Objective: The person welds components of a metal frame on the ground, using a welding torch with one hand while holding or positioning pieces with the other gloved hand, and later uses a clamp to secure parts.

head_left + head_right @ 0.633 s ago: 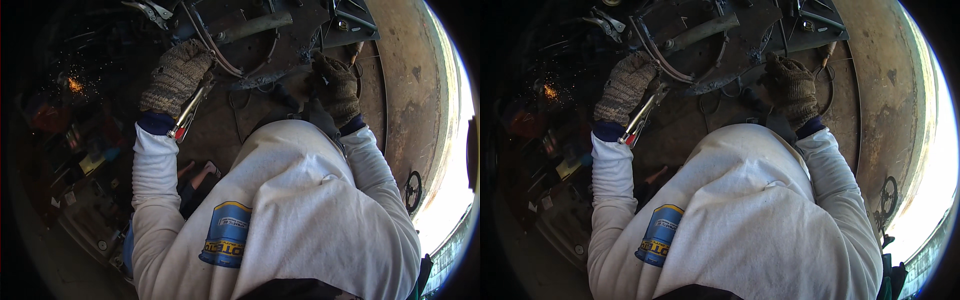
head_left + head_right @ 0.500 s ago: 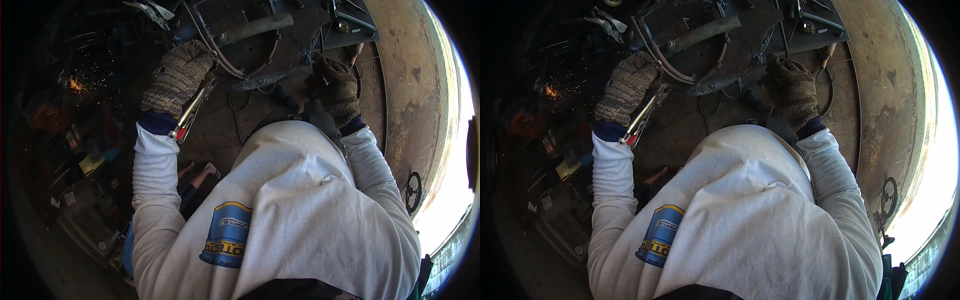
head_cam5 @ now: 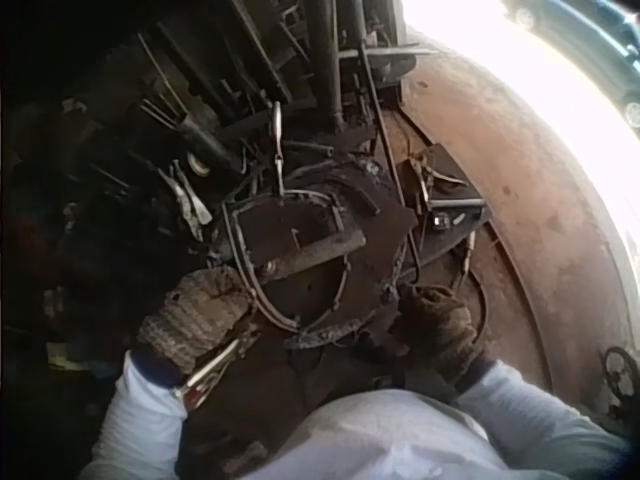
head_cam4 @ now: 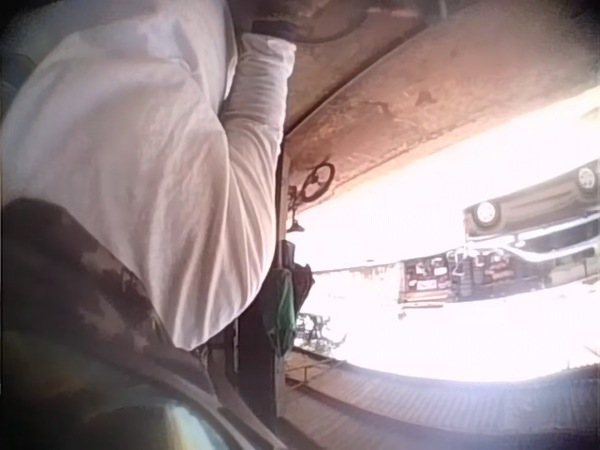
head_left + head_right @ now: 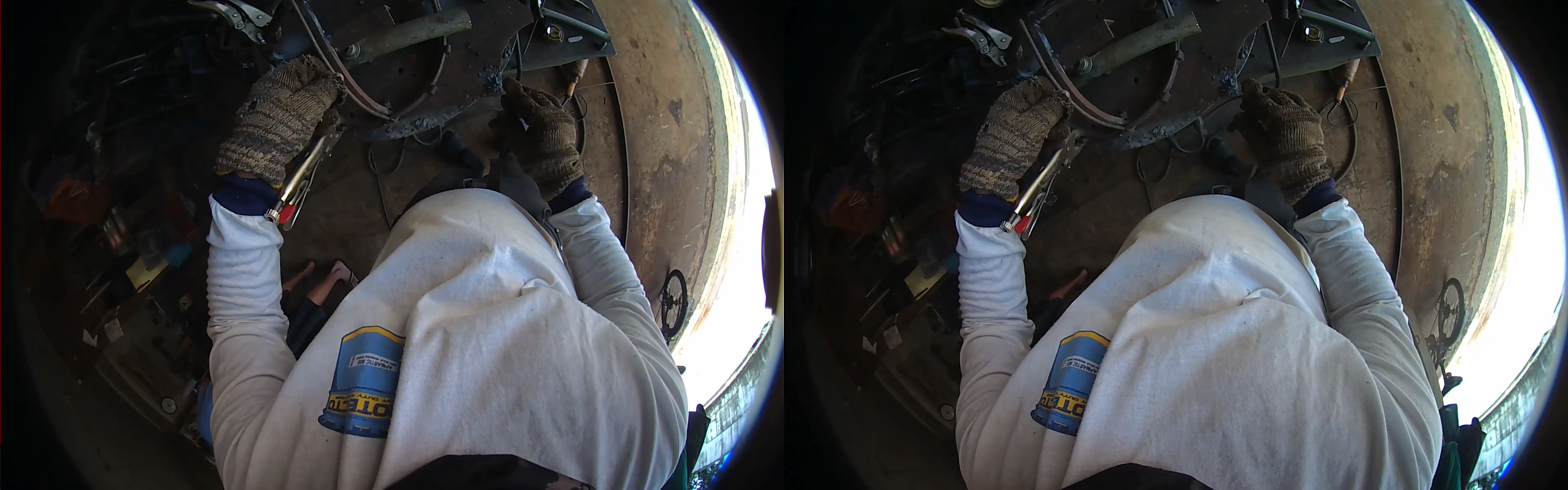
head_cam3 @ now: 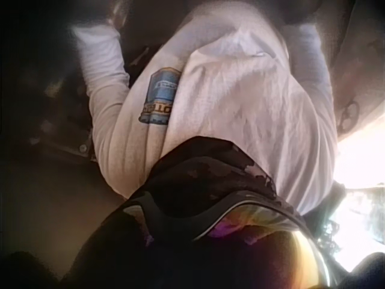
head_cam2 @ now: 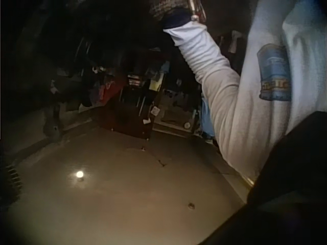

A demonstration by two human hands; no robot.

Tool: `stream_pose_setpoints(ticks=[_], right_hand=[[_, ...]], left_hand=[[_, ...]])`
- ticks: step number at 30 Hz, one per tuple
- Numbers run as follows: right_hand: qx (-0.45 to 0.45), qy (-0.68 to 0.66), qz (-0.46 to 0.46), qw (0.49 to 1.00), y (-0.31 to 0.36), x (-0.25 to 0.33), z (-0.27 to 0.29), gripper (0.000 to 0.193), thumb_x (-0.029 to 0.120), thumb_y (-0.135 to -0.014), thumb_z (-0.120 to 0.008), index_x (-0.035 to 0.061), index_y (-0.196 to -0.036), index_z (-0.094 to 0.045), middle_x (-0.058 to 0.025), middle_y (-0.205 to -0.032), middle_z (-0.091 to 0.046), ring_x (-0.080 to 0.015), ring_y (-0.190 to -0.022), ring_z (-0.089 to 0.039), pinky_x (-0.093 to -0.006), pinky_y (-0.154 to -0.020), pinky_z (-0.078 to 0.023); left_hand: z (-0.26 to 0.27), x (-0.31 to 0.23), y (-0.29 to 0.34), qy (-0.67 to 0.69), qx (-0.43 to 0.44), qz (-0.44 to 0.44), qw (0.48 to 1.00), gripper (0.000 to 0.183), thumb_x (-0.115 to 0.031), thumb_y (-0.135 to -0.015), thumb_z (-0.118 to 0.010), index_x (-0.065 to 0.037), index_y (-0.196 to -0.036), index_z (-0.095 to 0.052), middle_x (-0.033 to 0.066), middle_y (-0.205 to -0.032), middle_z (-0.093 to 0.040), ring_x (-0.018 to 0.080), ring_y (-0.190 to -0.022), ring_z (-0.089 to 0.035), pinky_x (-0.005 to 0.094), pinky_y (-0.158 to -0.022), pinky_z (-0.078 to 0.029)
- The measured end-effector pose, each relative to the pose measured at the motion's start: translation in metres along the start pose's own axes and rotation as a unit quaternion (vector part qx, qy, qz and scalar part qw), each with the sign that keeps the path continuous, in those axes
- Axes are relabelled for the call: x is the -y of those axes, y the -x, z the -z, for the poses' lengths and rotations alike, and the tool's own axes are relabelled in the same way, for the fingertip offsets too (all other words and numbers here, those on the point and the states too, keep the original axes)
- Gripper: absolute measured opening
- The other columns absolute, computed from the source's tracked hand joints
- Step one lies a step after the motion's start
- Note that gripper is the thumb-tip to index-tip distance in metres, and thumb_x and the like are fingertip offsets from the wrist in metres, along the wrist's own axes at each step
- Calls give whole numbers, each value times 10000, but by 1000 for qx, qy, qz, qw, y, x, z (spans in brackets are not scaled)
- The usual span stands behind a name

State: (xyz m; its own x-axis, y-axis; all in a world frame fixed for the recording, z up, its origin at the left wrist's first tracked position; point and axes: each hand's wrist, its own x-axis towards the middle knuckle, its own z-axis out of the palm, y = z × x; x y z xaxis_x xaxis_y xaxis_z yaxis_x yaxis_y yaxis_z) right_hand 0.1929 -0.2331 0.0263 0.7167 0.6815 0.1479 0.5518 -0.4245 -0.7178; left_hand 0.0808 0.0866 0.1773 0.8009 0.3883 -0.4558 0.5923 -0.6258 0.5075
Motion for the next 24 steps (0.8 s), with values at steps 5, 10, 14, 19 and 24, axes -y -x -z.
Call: stream_pose_setpoints(ticks=[5,10,14,19,24], right_hand=[[-32,18,22,999,3,-2,-3,349,290,-904,-641,115,-1206,-648,-69,-933,-721,-330,-911,-675,-451,-783,-546],[28,18,-25,999,6,2,3,417,75,-888,-693,98,-1303,-657,-151,-1157,-714,-321,-1059,-690,-393,-923,-552],[46,34,-52,997,7,3,6,417,83,-882,-696,94,-1297,-659,-148,-1148,-718,-313,-1096,-679,-399,-939,-544],[0,57,3,998,8,-2,5,284,239,-922,-617,102,-1170,-634,-68,-885,-722,-318,-871,-695,-439,-732,-560],[24,75,0,997,5,4,9,315,228,-896,-644,86,-1177,-620,-80,-895,-729,-306,-861,-705,-424,-715,-569]], left_hand=[[0,-7,1,5,11,24,1000,218,-192,-969,-641,-35,-1106,-704,54,-920,-712,143,-818,-673,300,-740,-530],[0,0,-2,-39,2,-13,999,224,-197,-968,-634,-32,-1103,-702,58,-916,-710,147,-817,-675,305,-735,-529],[-1,-9,0,-2,15,17,1000,208,-205,-969,-633,-42,-1075,-706,55,-899,-704,149,-803,-670,311,-739,-525],[-3,-1,-1,-39,-10,-32,999,185,-216,-976,-628,-62,-1039,-709,49,-861,-694,151,-780,-664,312,-729,-521],[-6,4,-2,27,-2,-15,1000,198,-245,-989,-618,-67,-1008,-703,44,-820,-678,150,-759,-657,310,-713,-516]])
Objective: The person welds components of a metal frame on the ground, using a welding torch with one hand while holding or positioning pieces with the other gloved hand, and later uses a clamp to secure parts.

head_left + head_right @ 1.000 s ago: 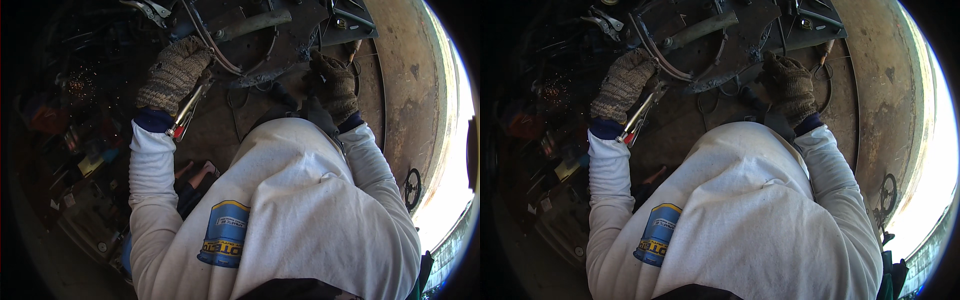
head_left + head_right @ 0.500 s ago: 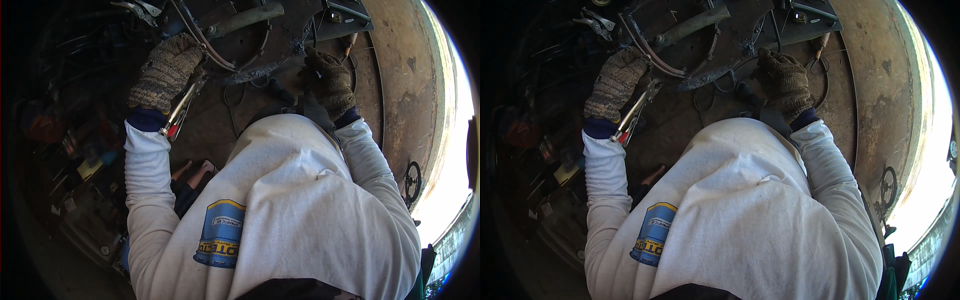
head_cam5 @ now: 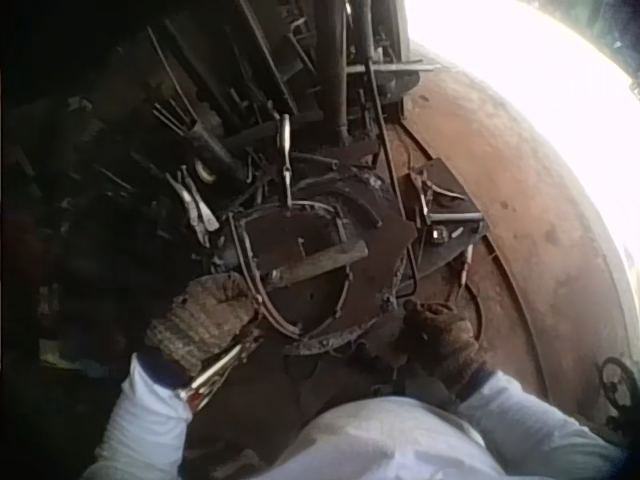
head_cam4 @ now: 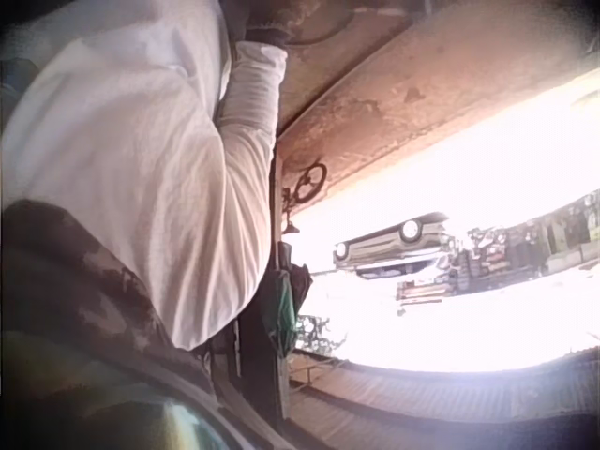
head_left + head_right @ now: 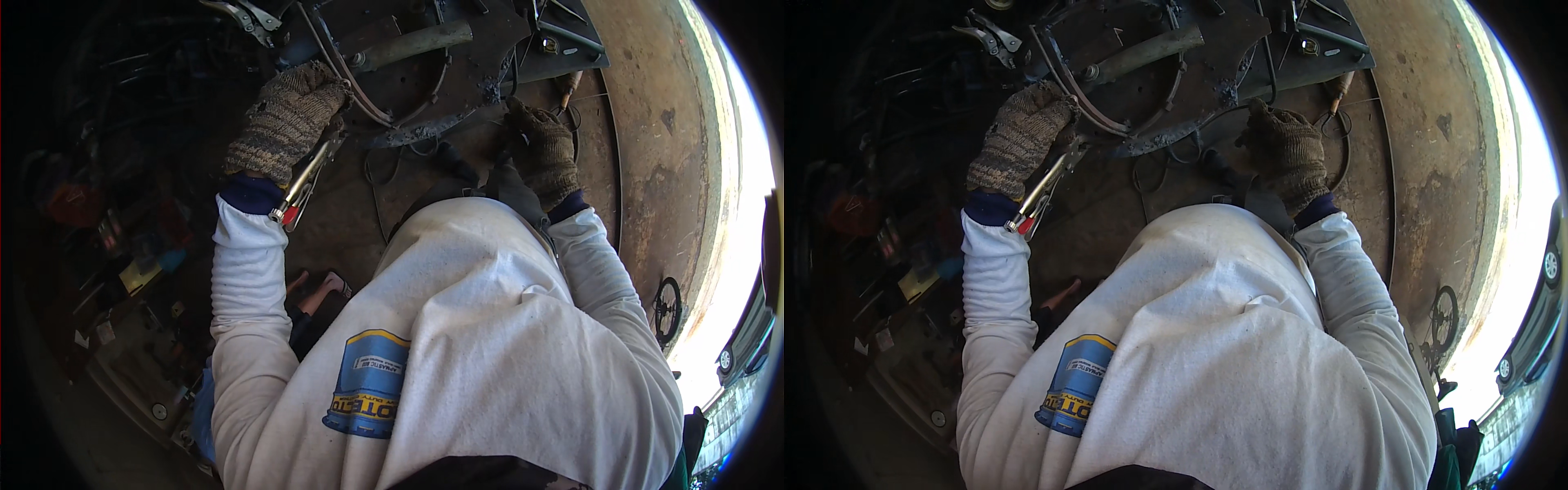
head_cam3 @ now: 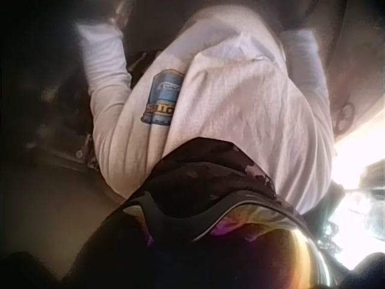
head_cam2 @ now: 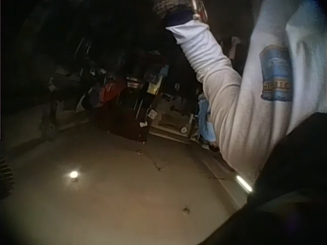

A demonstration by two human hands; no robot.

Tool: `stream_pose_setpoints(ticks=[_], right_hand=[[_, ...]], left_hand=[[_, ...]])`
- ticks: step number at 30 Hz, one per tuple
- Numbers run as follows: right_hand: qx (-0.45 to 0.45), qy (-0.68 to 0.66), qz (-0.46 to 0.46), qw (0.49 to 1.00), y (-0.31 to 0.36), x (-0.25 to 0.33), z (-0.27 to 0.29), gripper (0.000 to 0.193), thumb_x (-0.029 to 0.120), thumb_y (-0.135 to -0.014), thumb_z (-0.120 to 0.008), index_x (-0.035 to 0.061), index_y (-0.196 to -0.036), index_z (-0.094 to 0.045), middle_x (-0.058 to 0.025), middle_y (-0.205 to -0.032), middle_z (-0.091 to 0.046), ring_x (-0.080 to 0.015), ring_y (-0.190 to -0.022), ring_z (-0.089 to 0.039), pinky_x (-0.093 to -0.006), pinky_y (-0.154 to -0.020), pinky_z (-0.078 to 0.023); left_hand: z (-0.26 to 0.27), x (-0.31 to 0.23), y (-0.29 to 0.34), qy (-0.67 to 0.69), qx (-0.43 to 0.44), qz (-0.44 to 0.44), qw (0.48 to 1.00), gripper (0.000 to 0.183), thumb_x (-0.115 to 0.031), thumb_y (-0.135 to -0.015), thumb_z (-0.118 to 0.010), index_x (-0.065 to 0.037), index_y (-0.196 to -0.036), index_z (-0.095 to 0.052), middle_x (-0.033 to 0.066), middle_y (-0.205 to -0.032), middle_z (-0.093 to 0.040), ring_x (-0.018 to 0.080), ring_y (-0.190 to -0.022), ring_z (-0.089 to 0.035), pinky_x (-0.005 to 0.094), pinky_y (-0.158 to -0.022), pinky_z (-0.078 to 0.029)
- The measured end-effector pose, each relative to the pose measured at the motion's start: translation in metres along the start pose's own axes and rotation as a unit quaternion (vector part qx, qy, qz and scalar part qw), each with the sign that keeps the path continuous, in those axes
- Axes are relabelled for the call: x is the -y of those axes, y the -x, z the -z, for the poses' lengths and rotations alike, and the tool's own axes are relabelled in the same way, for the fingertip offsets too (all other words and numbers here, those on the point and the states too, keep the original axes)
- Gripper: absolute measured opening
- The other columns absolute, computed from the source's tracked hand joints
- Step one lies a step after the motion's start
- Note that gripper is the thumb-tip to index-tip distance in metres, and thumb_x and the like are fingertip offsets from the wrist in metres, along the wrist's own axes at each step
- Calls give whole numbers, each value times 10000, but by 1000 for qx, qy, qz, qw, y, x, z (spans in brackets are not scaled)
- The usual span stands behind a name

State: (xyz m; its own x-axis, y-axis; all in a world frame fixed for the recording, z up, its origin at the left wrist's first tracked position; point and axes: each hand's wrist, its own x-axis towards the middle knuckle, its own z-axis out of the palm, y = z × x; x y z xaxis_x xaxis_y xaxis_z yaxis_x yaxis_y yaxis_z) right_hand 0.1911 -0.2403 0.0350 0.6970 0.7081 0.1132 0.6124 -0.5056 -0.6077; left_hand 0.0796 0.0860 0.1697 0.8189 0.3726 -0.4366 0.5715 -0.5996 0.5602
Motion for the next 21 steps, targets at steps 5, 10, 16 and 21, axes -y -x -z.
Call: stream_pose_setpoints(ticks=[5,10,16,21], right_hand=[[39,-64,-42,996,2,-3,0,408,131,-894,-667,98,-1300,-647,-145,-1121,-718,-328,-1052,-685,-425,-925,-532],[63,-61,-55,995,-3,8,9,413,128,-885,-673,97,-1296,-650,-154,-1093,-718,-327,-1038,-688,-423,-901,-536],[53,-50,-41,997,4,-1,1,408,157,-892,-658,87,-1294,-647,-157,-1106,-715,-336,-1047,-683,-424,-910,-533],[52,-45,-43,997,8,-3,-1,410,163,-902,-639,81,-1303,-636,-152,-1123,-715,-342,-1071,-672,-430,-927,-530]], left_hand=[[1,-5,1,-97,-17,-17,995,204,-259,-983,-611,-79,-1011,-702,73,-850,-690,212,-806,-671,356,-757,-519],[3,-3,1,-135,-13,-28,990,224,-267,-969,-606,-83,-1054,-701,113,-974,-705,300,-960,-667,413,-856,-512],[2,-5,1,-123,-20,-40,991,231,-261,-967,-599,-88,-1081,-703,124,-1018,-711,314,-996,-667,416,-873,-514],[4,-16,4,-74,2,21,997,235,-267,-976,-602,-80,-1074,-707,105,-966,-718,259,-900,-686,387,-819,-526]])
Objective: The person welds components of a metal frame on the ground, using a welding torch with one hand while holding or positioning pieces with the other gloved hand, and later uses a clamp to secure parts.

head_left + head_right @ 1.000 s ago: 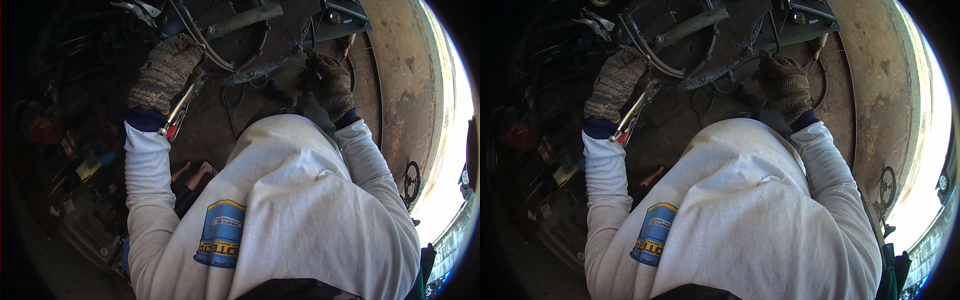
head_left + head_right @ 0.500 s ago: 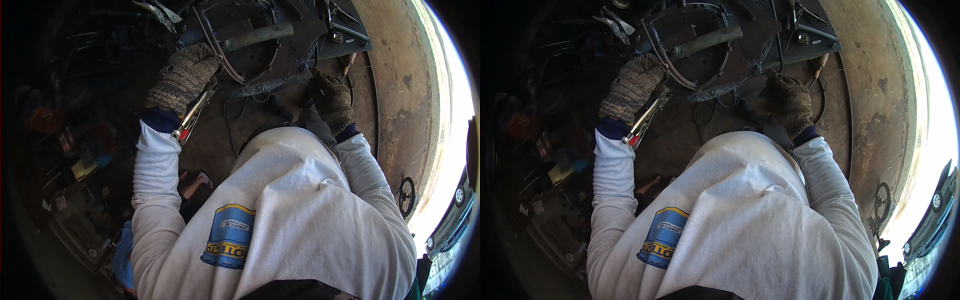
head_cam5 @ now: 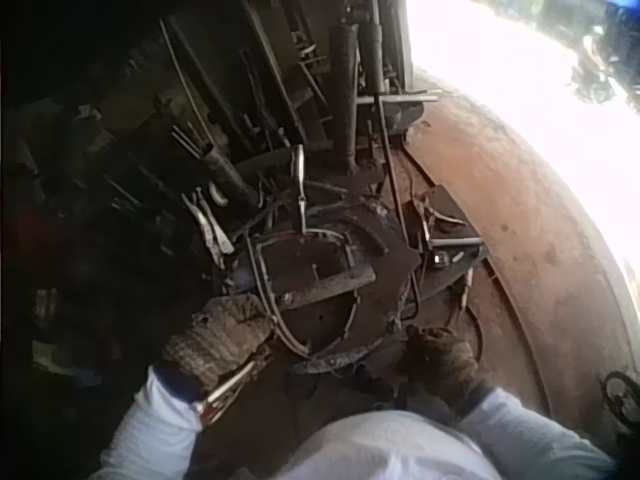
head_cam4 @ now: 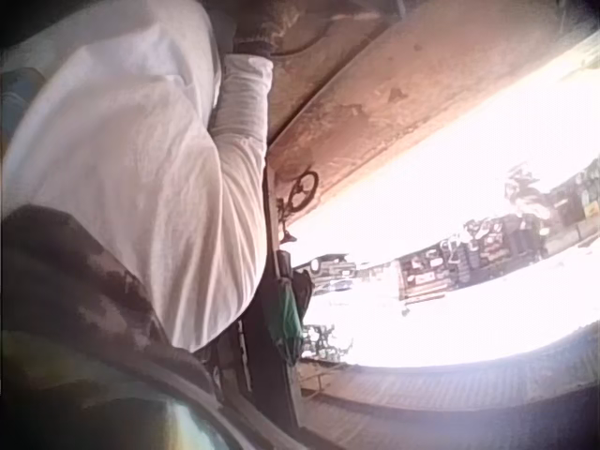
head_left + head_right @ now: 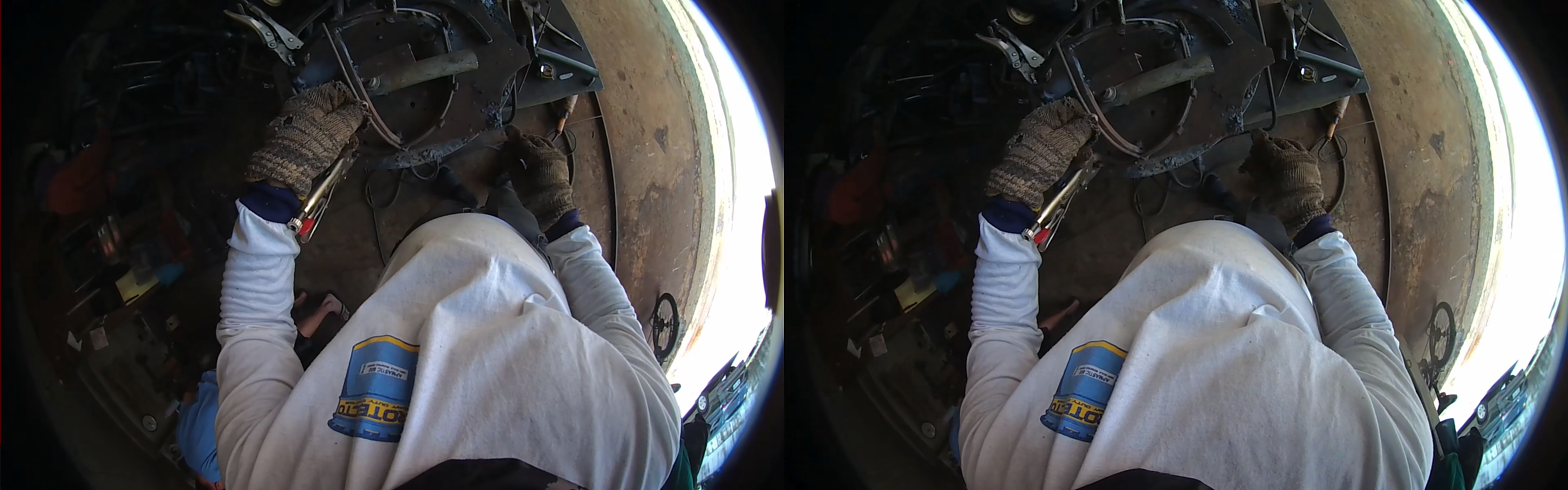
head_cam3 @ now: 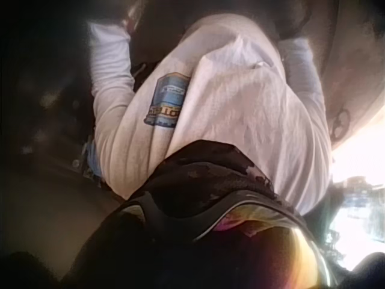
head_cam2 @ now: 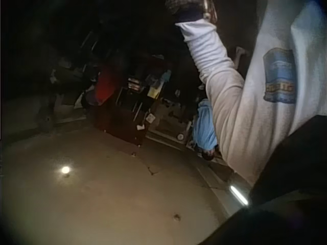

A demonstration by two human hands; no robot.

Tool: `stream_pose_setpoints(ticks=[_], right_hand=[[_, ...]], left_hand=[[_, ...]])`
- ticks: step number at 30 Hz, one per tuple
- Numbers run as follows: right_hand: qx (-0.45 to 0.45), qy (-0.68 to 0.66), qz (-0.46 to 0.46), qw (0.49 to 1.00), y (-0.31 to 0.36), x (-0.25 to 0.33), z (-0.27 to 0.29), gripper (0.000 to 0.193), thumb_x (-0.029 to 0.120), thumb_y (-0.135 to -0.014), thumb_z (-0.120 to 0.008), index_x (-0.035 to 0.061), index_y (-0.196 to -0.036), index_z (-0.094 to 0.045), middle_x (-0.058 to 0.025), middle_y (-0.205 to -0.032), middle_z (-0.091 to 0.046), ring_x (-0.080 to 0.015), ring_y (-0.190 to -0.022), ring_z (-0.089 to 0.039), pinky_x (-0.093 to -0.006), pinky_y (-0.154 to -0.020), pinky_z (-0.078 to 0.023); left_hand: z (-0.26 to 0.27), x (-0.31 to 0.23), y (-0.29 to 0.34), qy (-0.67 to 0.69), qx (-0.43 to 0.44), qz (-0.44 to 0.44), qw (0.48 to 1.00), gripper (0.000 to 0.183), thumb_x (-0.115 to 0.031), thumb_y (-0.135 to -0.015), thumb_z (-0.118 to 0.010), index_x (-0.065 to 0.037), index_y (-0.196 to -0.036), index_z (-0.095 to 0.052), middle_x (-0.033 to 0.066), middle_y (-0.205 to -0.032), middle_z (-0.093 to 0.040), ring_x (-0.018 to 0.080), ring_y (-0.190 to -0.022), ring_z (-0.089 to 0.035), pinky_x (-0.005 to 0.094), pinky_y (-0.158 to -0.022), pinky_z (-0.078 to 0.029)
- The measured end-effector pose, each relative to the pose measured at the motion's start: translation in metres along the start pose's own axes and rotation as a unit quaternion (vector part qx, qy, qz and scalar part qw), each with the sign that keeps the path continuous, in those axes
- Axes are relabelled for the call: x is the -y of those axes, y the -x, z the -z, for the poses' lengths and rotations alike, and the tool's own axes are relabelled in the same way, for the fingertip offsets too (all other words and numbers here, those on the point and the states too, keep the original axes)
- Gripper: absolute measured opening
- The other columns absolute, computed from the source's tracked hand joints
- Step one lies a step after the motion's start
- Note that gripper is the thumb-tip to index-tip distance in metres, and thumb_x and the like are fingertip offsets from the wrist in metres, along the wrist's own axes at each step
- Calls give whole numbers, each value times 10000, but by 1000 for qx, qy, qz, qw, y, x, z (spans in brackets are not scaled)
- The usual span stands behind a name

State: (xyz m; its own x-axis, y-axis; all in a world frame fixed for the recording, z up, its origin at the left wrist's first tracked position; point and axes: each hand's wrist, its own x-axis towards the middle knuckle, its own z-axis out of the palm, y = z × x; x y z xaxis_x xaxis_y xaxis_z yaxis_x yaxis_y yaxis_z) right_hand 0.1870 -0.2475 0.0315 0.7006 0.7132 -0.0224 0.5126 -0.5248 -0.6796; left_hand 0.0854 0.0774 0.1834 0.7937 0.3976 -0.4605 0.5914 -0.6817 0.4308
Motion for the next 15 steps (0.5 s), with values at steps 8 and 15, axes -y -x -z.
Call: stream_pose_setpoints(ticks=[8,15], right_hand=[[32,51,-29,998,0,7,1,387,153,-912,-634,60,-1288,-638,-158,-1099,-717,-345,-1043,-682,-428,-899,-540],[88,-14,-89,992,3,1,-4,386,139,-929,-630,36,-1301,-624,-188,-1140,-708,-359,-1089,-674,-409,-924,-540]], left_hand=[[0,6,-7,22,18,2,1000,226,-268,-977,-618,-71,-1043,-707,74,-869,-702,219,-817,-666,374,-758,-513],[0,8,-6,-63,-21,-49,997,231,-266,-977,-616,-64,-1043,-706,98,-877,-701,238,-820,-667,372,-772,-513]])
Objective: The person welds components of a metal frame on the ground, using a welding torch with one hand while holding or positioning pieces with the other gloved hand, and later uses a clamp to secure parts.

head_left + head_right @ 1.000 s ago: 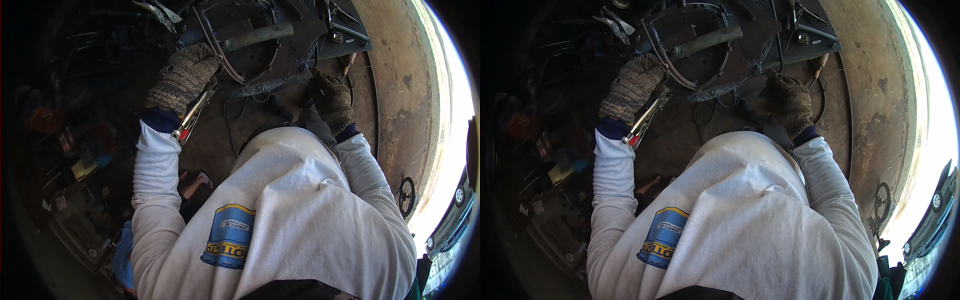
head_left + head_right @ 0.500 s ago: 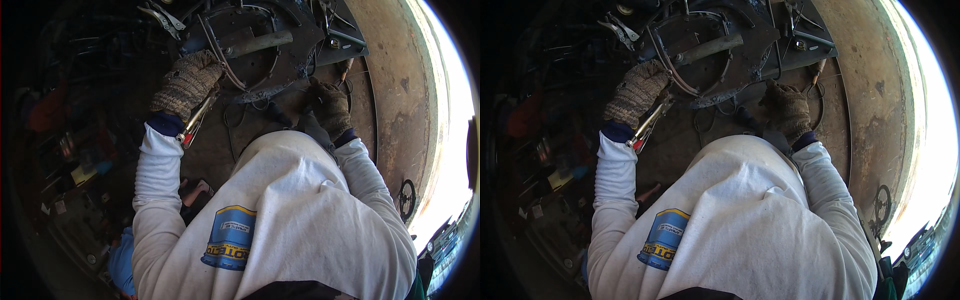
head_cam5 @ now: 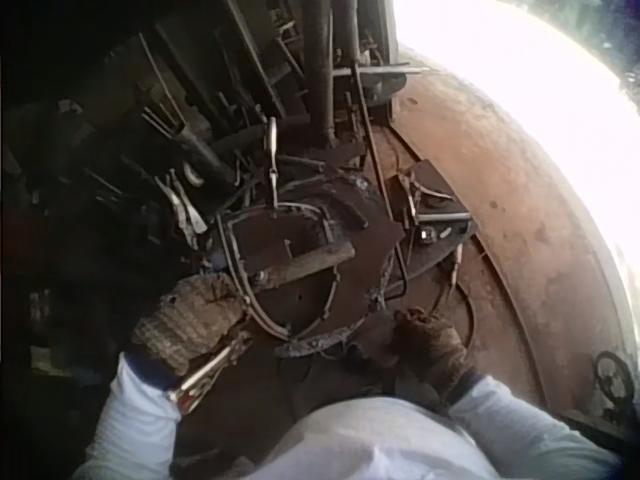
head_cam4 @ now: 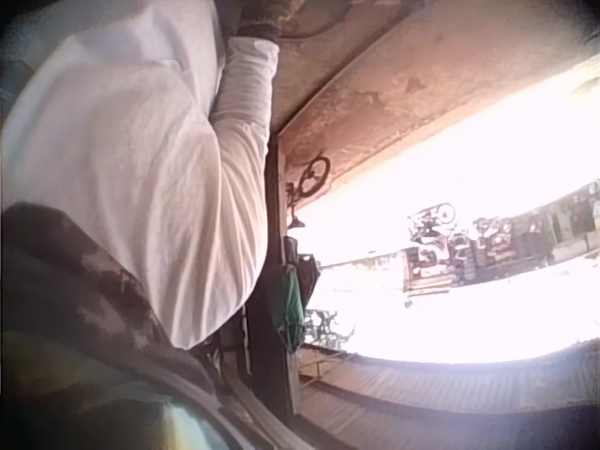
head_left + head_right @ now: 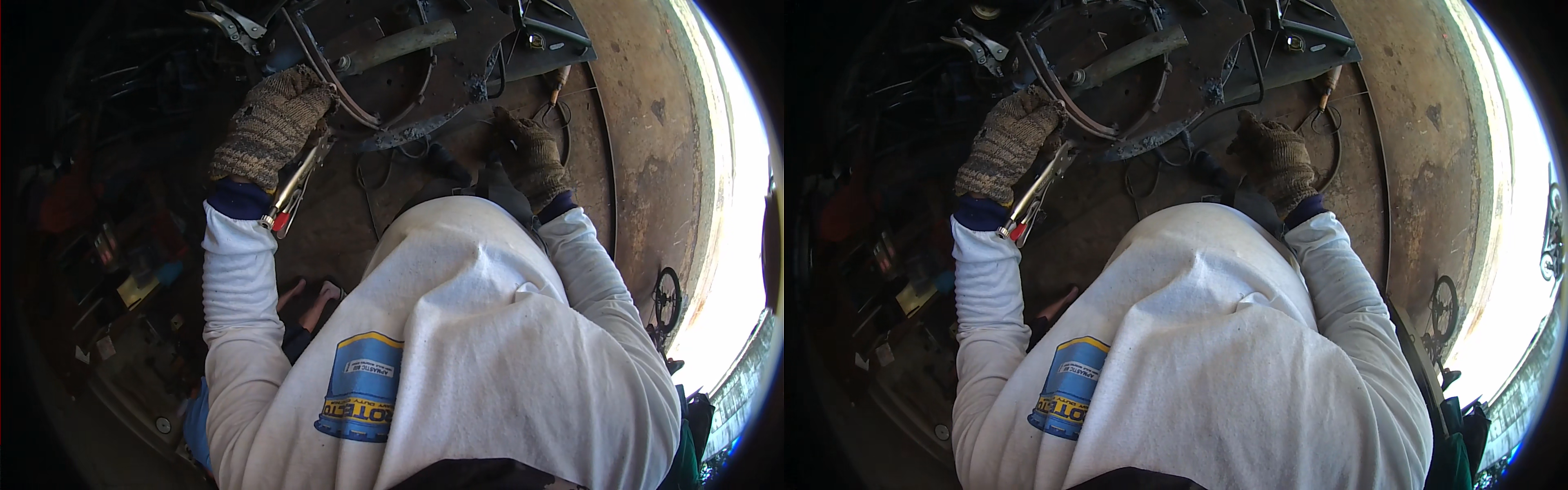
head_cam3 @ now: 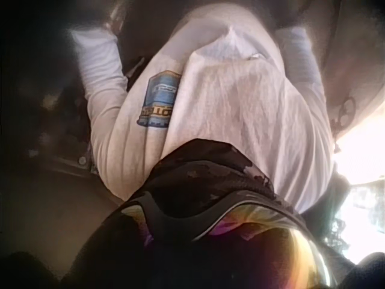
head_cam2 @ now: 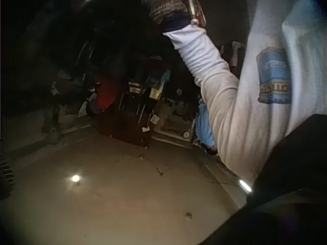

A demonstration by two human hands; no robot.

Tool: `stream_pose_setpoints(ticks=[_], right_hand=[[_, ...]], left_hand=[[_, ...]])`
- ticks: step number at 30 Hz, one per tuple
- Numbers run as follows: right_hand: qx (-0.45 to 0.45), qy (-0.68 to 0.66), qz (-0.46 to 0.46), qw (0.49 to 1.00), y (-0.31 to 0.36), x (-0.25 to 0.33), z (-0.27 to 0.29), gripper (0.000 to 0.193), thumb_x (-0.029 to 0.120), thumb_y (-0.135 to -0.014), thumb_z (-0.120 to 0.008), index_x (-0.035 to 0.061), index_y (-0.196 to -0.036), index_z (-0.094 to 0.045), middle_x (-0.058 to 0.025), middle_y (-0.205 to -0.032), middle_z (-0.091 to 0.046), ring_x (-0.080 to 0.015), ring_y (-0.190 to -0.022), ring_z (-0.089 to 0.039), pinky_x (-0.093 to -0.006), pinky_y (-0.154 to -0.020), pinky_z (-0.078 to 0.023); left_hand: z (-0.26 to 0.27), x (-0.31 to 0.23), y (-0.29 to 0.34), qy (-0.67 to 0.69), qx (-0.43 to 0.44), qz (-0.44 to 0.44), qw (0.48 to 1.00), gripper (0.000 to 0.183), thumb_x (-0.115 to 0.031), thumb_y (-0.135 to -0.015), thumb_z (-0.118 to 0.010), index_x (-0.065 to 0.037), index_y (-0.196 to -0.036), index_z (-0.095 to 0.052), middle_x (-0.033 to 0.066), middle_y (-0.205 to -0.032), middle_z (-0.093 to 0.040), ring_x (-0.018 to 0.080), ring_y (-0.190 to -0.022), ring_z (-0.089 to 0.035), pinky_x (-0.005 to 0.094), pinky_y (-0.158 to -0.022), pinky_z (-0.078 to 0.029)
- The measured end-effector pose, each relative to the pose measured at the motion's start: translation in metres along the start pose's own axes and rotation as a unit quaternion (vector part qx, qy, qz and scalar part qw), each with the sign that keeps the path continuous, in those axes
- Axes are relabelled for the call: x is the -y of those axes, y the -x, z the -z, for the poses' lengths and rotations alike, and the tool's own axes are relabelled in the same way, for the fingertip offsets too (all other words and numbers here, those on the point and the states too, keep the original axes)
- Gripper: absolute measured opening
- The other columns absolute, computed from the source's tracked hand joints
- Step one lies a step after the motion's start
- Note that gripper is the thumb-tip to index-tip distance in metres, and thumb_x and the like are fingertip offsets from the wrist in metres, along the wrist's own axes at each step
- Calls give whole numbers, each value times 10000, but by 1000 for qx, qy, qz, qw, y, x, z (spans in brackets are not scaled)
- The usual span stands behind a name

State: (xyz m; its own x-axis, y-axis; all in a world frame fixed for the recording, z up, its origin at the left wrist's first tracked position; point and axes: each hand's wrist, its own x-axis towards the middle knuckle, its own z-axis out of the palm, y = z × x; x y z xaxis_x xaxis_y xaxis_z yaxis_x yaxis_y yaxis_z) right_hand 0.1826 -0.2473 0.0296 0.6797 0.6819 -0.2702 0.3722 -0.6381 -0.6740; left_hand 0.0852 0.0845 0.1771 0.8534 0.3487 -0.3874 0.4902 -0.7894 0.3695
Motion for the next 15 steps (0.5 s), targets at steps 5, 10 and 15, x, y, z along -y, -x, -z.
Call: stream_pose_setpoints(ticks=[5,10,15], right_hand=[[-11,-51,3,999,5,-9,-10,407,118,-943,-631,32,-1339,-602,-211,-1197,-694,-336,-1155,-664,-389,-968,-527],[-27,-67,22,997,4,-21,-18,382,169,-947,-616,42,-1307,-598,-178,-1116,-708,-336,-1072,-677,-403,-899,-537],[-61,-51,65,995,-1,-37,-25,356,272,-953,-585,56,-1235,-598,-109,-950,-737,-336,-921,-698,-434,-773,-552]], left_hand=[[3,-3,-1,57,43,50,996,227,-253,-976,-618,-59,-1054,-707,97,-889,-702,236,-825,-669,360,-770,-516],[0,5,2,30,21,-4,999,213,-227,-975,-620,-47,-1054,-705,75,-884,-694,185,-806,-659,332,-744,-514],[2,-4,3,85,27,33,995,206,-227,-983,-619,-47,-1044,-700,52,-861,-684,158,-794,-648,320,-734,-510]])
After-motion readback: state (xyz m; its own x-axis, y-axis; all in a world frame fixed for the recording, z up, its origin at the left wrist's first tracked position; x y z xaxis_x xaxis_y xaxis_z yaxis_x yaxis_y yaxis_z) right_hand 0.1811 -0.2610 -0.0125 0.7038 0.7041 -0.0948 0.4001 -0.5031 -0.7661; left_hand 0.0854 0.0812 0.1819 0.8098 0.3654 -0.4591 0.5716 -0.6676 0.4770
